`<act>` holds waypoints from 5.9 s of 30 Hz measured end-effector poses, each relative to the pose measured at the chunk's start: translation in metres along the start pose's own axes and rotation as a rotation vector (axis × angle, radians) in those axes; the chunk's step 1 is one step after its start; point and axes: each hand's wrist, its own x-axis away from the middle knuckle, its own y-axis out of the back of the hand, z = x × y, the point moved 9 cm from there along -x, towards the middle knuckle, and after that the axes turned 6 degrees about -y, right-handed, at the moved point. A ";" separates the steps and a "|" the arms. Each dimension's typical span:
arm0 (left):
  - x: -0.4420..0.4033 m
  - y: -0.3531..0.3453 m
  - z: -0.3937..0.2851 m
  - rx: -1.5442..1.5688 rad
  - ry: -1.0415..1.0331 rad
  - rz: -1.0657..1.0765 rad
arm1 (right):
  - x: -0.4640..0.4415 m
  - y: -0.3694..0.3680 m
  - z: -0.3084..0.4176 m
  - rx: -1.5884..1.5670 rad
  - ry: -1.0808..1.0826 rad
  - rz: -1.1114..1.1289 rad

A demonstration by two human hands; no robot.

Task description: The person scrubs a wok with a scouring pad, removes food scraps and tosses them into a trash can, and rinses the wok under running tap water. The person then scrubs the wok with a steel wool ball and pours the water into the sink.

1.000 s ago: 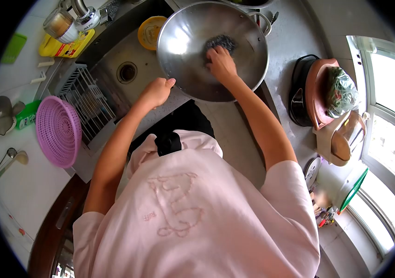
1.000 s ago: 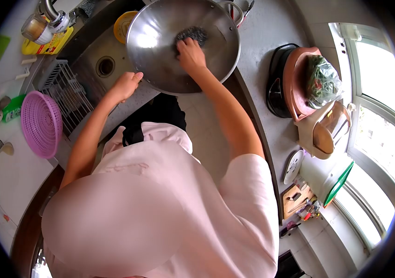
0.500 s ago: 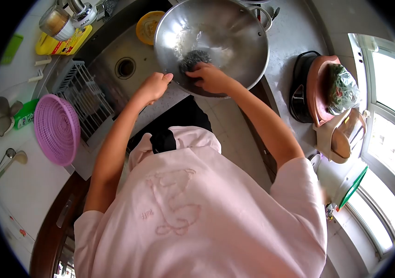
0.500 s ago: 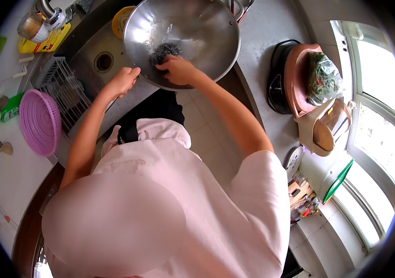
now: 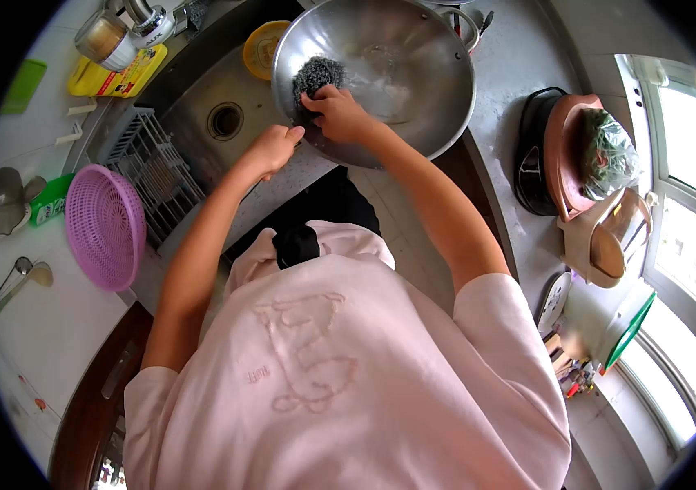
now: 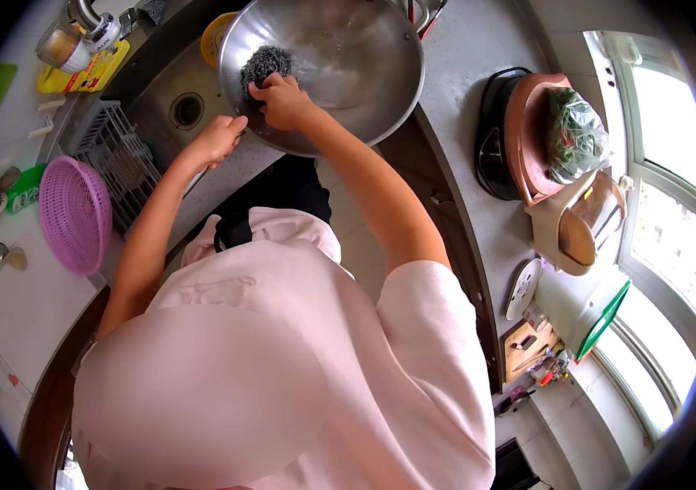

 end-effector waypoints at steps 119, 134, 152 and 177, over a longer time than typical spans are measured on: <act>0.000 0.006 -0.010 0.042 0.013 -0.052 | 0.112 0.110 -0.103 0.906 -0.330 0.087; 0.005 0.008 -0.019 -0.041 0.005 -0.065 | 0.120 0.066 -0.083 0.507 -0.187 0.169; 0.000 0.011 -0.013 -0.009 0.039 -0.047 | 0.130 0.162 -0.068 0.872 -0.055 -0.157; -0.002 0.001 -0.024 -0.036 -0.007 -0.008 | 0.004 0.018 -0.030 0.113 -0.084 0.034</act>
